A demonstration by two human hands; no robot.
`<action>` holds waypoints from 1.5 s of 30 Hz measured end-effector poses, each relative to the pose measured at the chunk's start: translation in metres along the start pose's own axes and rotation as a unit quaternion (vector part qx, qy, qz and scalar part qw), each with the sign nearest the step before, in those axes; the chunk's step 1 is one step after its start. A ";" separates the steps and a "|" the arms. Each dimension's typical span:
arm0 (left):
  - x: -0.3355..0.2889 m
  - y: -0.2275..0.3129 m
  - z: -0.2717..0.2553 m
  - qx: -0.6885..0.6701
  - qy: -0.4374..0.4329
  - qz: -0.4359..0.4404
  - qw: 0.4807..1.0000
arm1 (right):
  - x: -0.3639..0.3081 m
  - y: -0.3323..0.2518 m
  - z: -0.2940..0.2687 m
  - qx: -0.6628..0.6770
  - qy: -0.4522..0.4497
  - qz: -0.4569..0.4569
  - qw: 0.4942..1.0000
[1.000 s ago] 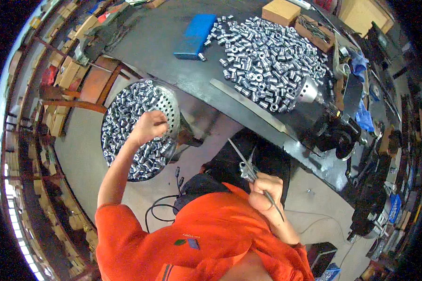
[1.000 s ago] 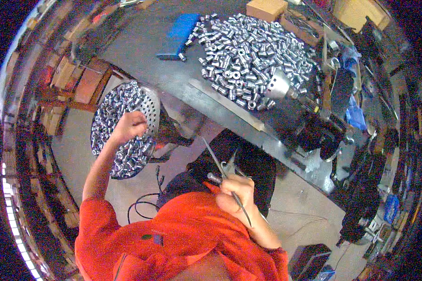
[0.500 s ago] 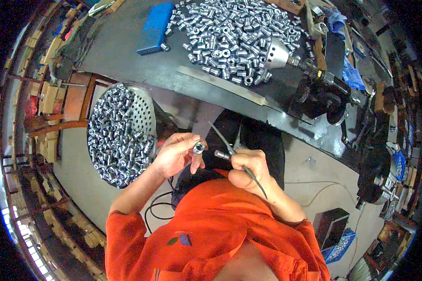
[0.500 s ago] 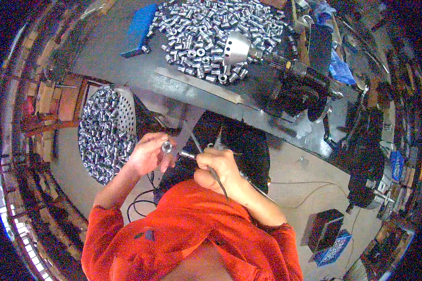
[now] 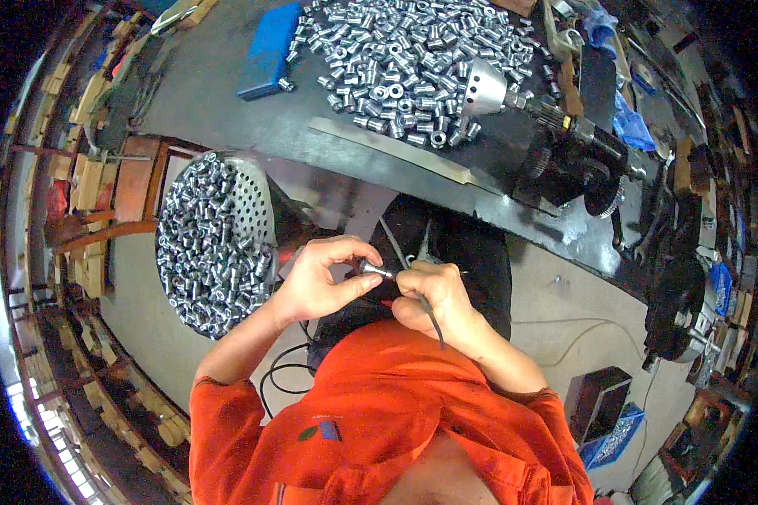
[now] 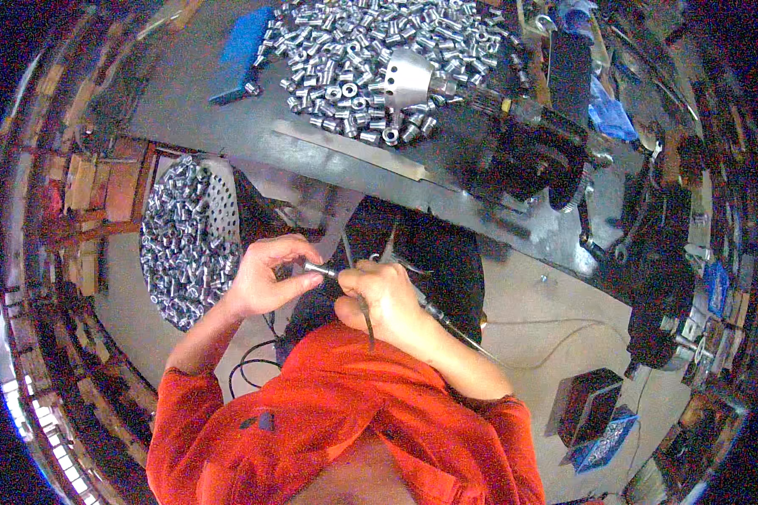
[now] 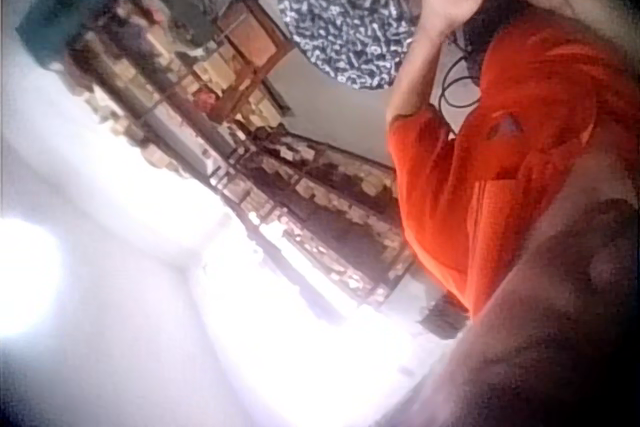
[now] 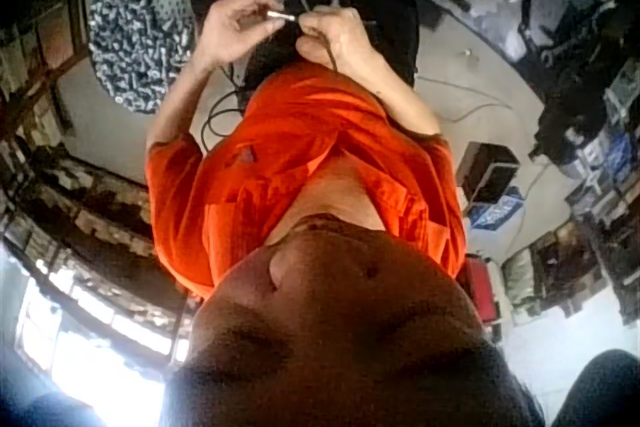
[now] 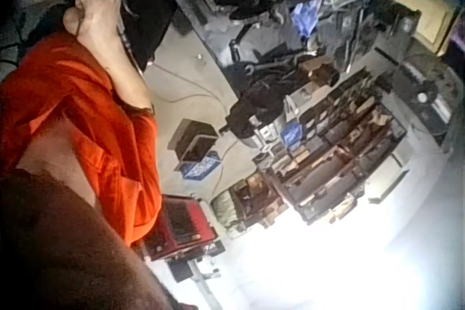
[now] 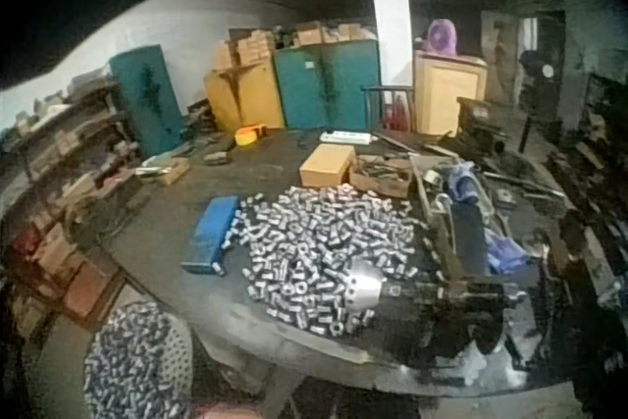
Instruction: The person measures small metal components using a caliper on a workbench, picking them one by one from a tray and setting them aside.
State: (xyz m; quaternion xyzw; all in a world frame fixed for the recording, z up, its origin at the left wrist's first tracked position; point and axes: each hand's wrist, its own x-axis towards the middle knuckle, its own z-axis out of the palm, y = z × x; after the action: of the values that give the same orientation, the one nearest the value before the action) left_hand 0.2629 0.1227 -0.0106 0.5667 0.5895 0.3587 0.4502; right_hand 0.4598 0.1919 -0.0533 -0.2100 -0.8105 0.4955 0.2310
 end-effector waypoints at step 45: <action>0.137 -0.015 -0.044 0.432 0.099 0.123 0.888 | -0.006 -0.019 -0.041 0.009 0.150 -0.130 0.980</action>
State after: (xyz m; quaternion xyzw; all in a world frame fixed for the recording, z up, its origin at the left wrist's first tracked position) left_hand 0.2227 0.2611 -0.0270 0.7347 0.6532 0.1754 0.0525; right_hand 0.4871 0.2098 -0.0210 -0.1727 -0.7823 0.4318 0.4143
